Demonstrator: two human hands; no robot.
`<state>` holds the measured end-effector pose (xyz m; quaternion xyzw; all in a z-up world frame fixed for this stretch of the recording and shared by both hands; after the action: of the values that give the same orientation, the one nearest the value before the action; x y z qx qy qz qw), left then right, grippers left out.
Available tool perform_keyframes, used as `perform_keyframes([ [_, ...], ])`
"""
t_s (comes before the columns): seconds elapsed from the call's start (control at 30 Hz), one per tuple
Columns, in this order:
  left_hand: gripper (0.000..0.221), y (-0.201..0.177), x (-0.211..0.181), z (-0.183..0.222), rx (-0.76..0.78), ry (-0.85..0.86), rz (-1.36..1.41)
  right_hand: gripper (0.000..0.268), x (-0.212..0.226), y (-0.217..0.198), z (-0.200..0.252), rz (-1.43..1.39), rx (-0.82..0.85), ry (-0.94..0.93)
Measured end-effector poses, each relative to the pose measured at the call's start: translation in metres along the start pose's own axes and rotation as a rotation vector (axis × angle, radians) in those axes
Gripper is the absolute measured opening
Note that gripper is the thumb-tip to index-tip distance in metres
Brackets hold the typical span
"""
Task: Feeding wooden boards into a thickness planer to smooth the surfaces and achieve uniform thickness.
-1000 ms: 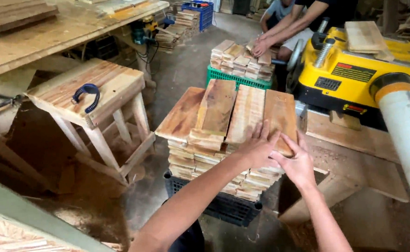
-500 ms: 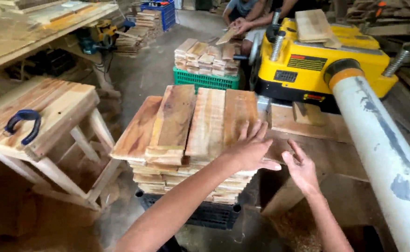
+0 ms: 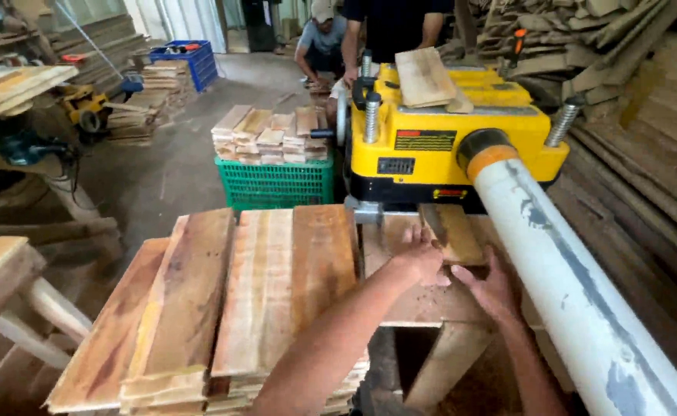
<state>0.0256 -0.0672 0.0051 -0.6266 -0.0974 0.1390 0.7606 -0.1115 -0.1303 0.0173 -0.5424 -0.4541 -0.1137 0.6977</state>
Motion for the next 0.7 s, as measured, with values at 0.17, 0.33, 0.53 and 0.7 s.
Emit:
perform_keyframes([
  [0.17, 0.115, 0.001, 0.029, 0.017, 0.127, -0.114, 0.334, 0.122, -0.020, 0.014, -0.042, 0.058, 0.055, -0.022],
  [0.33, 0.115, -0.027, 0.019, 0.044, 0.158, -0.090, 0.431, 0.131, 0.018, 0.010, -0.039, -0.078, 0.098, -0.104],
  [0.53, 0.114, 0.006, 0.027, 0.012, 0.155, -0.107, 0.316, 0.113, -0.022, 0.040, -0.068, 0.035, 0.165, -0.286],
  [0.7, 0.114, 0.020, 0.026, 0.001, 0.174, -0.063, 0.197, 0.098, -0.036, 0.055, -0.071, 0.121, 0.035, -0.366],
])
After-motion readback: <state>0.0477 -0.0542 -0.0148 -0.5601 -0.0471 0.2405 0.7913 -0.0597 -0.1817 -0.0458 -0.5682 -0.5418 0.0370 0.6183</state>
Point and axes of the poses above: each hand's wrist, its own z-axis away from the middle knuckle, its own y-axis out of the palm, x = y × z, the point moved 7 cm from there along -z, towards the middle knuckle, and after that the axes turned 1 degree about -x, right-handed, at the moved point
